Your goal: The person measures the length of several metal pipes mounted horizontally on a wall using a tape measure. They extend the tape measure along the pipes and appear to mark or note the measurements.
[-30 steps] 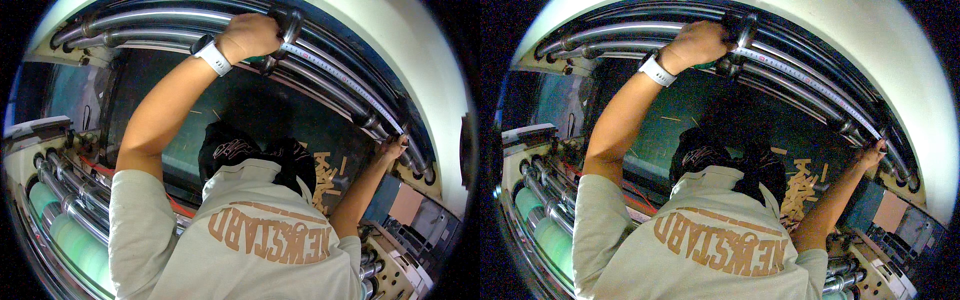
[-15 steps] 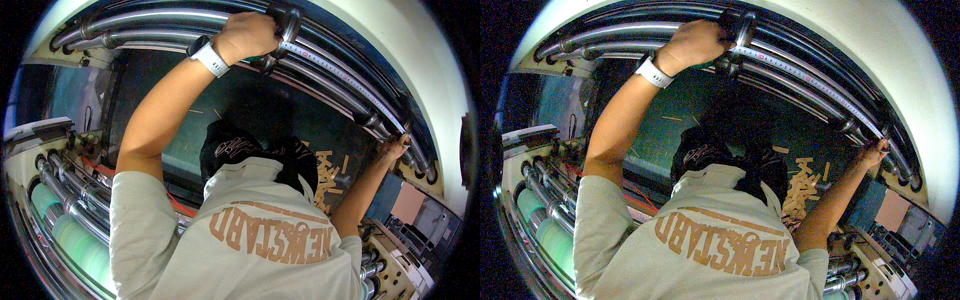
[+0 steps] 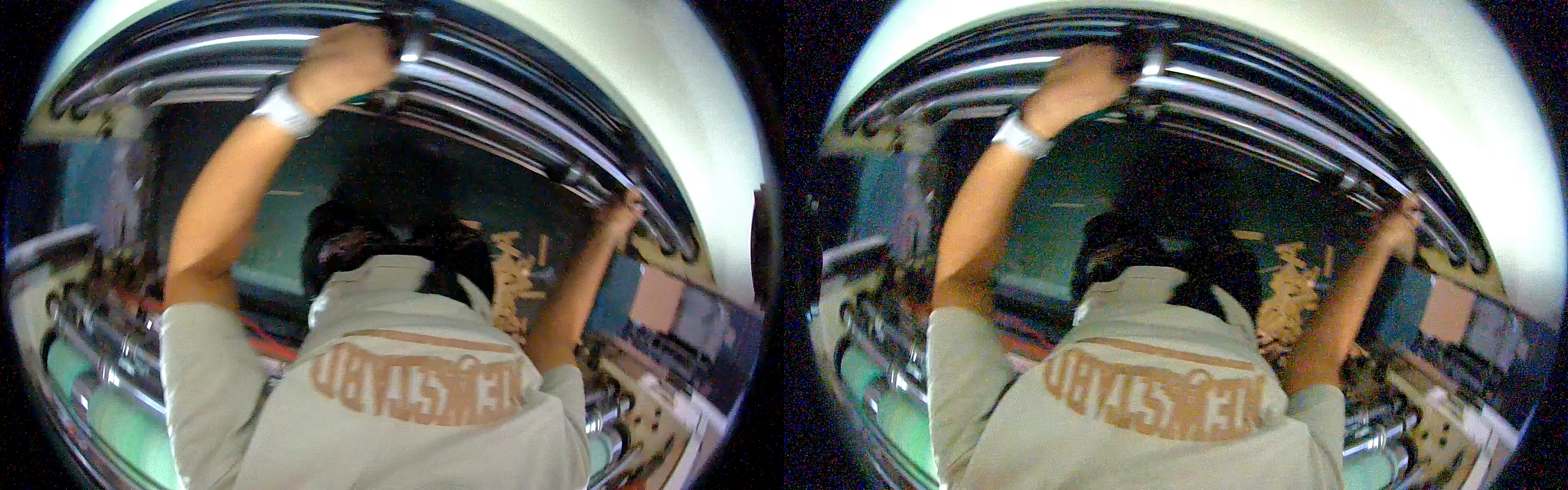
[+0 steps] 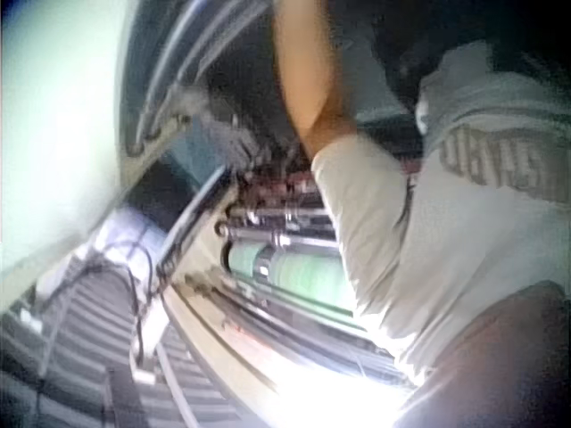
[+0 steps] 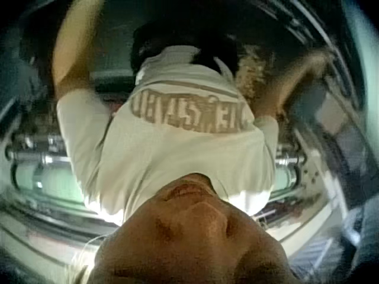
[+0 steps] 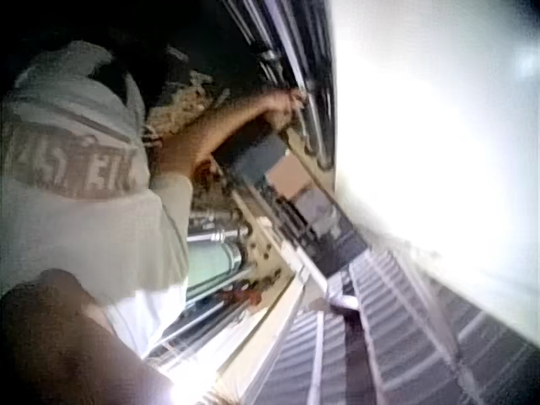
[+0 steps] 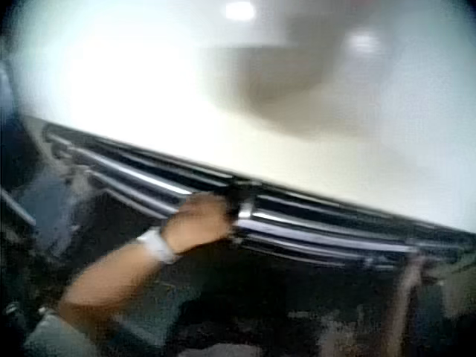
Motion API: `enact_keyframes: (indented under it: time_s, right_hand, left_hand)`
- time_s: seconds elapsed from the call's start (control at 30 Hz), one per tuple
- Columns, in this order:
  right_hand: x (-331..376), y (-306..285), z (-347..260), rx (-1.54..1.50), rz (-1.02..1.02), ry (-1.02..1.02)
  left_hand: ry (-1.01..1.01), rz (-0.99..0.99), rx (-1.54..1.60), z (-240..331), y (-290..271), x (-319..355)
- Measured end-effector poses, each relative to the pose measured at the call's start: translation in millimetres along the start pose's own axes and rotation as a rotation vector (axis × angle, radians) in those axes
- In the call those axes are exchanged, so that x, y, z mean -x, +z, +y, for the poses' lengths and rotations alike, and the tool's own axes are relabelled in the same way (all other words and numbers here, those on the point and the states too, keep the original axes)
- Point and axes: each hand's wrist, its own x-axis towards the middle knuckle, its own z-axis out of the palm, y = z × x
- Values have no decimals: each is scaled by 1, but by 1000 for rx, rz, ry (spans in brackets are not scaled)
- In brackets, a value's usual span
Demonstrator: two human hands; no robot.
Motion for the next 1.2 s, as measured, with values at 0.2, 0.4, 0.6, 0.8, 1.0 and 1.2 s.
enact_keyframes:
  time_s: [0.2,0.4,0.6,0.8,1.0,1.2]
  right_hand:
    - [0,-11,5,-1755,232,366]
    - [13,-59,3,-2637,216,541]
    - [20,-70,12,-2688,76,482]
    - [20,-71,3,-2675,217,541]
    - [19,-72,4,-2689,193,508]
    - [16,-54,2,-2668,158,566]
  left_hand:
    - [-144,-109,37,11,-22,5]
    - [-89,12,102,7,-20,11]
    - [-9,-18,140,-10,-4,5]
    - [37,47,70,-15,5,5]
    - [100,78,128,-19,8,2]
    - [20,-28,72,-20,7,2]
